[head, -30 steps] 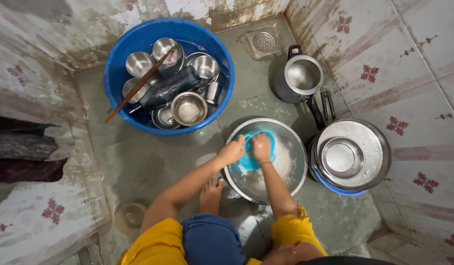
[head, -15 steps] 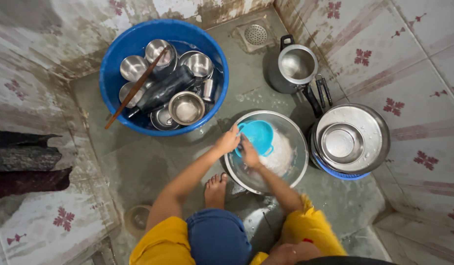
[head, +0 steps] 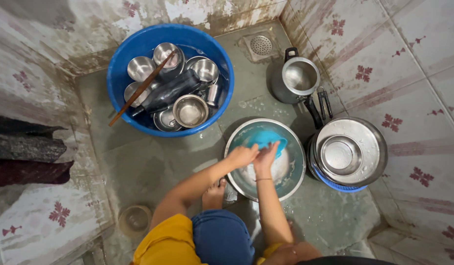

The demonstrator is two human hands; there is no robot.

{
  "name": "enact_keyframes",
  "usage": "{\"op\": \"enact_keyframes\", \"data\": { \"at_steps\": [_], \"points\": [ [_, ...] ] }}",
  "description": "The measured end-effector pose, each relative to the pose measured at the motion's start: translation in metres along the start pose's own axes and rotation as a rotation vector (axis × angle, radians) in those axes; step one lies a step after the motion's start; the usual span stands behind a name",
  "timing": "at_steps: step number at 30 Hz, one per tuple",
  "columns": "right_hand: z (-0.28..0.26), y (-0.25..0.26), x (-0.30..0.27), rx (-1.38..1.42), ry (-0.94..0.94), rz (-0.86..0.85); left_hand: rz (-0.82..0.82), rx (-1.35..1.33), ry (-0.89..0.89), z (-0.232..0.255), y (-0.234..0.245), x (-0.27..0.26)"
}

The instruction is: The person washes several dishes, including plates, small bowls, a pressure cooker, and a frying pan, by hand with a sponge in a basin of soapy water.

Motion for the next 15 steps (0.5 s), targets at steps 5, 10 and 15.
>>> {"op": "enact_keyframes", "data": {
  "at_steps": [5, 10, 15],
  "points": [
    [-0.059, 0.010, -0.028, -0.295, 0.428, 0.050, 0.167, -0.227, -0.302, 0.038, 0.033, -0.004],
    [-0.094, 0.019, -0.050, -0.046, 0.331, 0.142, 0.565, -0.749, 0.316, 0.000, 0.005, 0.016],
    [-0.093, 0.049, -0.036, -0.140, -0.027, 0.104, -0.128, -1.812, 1.001, -0.050, -0.018, 0.023]
  ]
}}
Point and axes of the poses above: each hand's wrist, its own x-axis towards the middle knuckle, its own y-axis out of the back of the hand, z = x × y, the point moved 3 cm from there along x, towards the middle knuckle, and after that the axes turned 7 degrees about z, right-handed, at the moved point
